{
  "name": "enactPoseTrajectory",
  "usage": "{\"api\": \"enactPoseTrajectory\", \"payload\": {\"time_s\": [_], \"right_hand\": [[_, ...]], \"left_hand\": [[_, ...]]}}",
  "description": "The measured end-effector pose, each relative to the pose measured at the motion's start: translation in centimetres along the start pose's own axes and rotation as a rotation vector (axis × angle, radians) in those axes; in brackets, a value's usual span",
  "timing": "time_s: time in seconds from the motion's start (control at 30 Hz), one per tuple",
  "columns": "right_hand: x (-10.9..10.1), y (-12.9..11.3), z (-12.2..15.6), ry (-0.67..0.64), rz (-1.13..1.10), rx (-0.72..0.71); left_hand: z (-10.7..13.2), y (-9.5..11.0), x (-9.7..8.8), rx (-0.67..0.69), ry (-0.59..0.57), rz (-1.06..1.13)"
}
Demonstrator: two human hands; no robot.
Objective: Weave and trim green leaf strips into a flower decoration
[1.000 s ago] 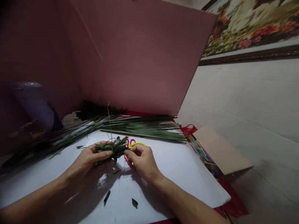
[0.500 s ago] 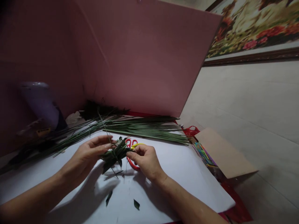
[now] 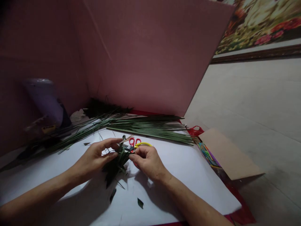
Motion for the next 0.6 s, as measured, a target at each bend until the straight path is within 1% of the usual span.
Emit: {"api": "enactPoseTrajectory", "payload": {"time_s": [0.1, 0.13, 0.2, 0.27, 0.37, 0.47, 0.6], "right_hand": [[-0.1, -0.1, 0.0, 0.022, 0.044, 0.000], [-0.2, -0.1, 0.0, 0.030, 0.061, 0.002], [-0.3, -0.1, 0.0, 0.047, 0.100, 0.006], [-0.5, -0.2, 0.1, 0.063, 0.150, -0.001], [-0.6, -0.3, 0.1, 0.064, 0.204, -0.017], [-0.6, -0.1, 0.1, 0.050, 0.191, 0.003], [-0.5, 0.0, 0.1, 0.035, 0.166, -0.005]], "left_hand": [[-0.1, -0.1, -0.1, -0.086, 0.042, 0.106], [-0.2, -0.2, 0.0, -0.115, 0.033, 0.136], [-0.2, -0.4, 0.2, -0.162, -0.019, 0.174], [-0.2, -0.8, 0.4, -0.212, -0.065, 0.171], [-0.1, -1.2, 0.2, -0.272, -0.071, 0.139], [-0.1, -1.2, 0.0, -0.287, -0.074, 0.178], [-0.2, -1.1, 0.2, -0.276, -0.128, 0.349]]}}
Point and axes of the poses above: each hand's wrist, its own z-axis away from the middle knuckle, its own x-axis out of the palm, y = z × x, the point moved 4 cm from there along -z, towards the middle knuckle, and after that the axes turned 15 degrees about -y, right-handed, at the moved point
